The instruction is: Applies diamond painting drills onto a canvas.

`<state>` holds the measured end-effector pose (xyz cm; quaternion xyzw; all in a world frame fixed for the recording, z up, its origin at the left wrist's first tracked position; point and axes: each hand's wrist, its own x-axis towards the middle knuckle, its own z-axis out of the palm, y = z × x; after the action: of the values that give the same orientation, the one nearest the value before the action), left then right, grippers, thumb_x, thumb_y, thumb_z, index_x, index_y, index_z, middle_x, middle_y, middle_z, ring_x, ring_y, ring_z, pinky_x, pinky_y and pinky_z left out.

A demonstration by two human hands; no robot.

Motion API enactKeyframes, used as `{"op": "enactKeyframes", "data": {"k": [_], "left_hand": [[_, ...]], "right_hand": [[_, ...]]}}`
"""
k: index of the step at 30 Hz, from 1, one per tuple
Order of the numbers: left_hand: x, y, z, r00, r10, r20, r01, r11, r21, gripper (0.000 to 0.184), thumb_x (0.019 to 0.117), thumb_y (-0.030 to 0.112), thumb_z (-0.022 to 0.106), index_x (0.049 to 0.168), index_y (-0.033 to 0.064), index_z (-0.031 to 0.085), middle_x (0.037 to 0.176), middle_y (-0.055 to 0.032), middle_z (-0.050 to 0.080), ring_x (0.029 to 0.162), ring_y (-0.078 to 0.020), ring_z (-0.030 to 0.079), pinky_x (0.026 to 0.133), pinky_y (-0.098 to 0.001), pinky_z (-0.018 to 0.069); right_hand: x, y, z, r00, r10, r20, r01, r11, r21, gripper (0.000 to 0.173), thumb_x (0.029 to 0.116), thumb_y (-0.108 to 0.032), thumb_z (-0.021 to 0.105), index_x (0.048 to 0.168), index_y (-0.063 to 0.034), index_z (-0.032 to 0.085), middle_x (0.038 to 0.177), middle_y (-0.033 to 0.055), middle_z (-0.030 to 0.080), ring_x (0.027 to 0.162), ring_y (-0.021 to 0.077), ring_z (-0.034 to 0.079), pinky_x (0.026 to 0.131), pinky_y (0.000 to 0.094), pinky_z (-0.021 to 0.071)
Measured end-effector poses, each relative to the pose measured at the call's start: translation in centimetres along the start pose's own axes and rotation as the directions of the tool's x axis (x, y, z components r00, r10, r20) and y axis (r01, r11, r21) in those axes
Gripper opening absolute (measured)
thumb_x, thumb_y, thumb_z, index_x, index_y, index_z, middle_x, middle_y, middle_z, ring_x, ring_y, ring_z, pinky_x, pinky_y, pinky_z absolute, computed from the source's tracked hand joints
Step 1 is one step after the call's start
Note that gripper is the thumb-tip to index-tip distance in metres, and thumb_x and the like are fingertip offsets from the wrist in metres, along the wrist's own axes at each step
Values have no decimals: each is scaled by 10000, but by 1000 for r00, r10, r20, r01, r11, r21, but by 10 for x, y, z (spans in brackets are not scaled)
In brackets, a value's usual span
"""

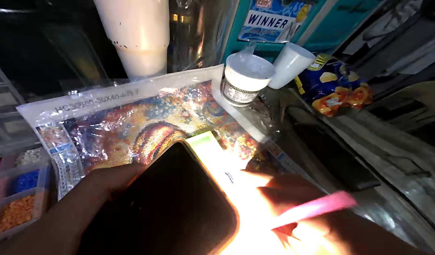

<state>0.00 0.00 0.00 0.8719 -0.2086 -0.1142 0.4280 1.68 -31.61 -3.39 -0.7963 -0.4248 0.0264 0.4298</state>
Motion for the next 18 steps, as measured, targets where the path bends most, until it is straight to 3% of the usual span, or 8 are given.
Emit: {"op": "enactKeyframes", "data": {"k": [2,5,7,10,13,15,18], "left_hand": [[0,-1,-3,1000,-18,-6,18,1000,-8,951,788,459,805,1443,-108,412,1322,-292,573,1210,-324,599,1026,-471,488],[-1,2,-1,996,-66,-66,63,997,-43,888,797,504,794,1389,-75,474,1280,-230,600,1185,-264,608,1010,-443,502],[0,0,-2,994,-68,-81,64,997,-53,847,805,498,786,1372,-63,501,1235,-226,622,1113,-270,635,955,-460,529],[2,-15,-4,999,-40,-33,36,993,-111,839,813,431,782,1425,-29,438,1210,-205,636,1013,-287,680,844,-488,583],[4,-18,-5,1000,0,-29,-5,984,-176,792,822,364,782,1411,-36,435,1216,-191,631,990,-253,678,819,-445,586],[5,-20,-4,999,20,-36,-28,971,-236,762,824,336,780,1396,-37,441,1189,-174,626,978,-229,673,815,-415,589],[7,-20,-3,999,19,-38,-29,955,-294,728,825,315,786,1392,-2,456,1180,-122,627,984,-182,671,827,-377,589]], "right_hand": [[1,1,-1,998,-11,-62,16,998,69,118,1000,-127,634,1064,-29,647,993,54,683,950,59,659,851,204,570],[3,-2,-5,991,-16,-132,36,989,147,145,1030,-183,629,1082,-47,625,1023,13,675,1005,30,662,883,191,578],[16,-7,-14,989,-56,-134,66,995,71,165,1037,-241,621,1054,-77,625,1000,-18,658,982,4,627,872,168,538],[45,-13,-26,986,-121,-115,107,987,-119,136,1012,-216,631,1008,-92,686,964,-56,671,936,13,648,813,186,577],[74,-1,-29,982,-161,-98,138,968,-208,126,978,-120,626,1039,-38,701,981,-20,676,902,5,656,778,166,584],[85,15,-27,983,-154,-99,136,976,-168,108,986,-96,621,1039,-24,680,958,0,663,853,21,652,738,173,583],[90,32,-23,987,-137,-89,131,989,-73,91,990,-74,631,1050,-10,657,955,24,657,858,63,666,762,217,611]]}}
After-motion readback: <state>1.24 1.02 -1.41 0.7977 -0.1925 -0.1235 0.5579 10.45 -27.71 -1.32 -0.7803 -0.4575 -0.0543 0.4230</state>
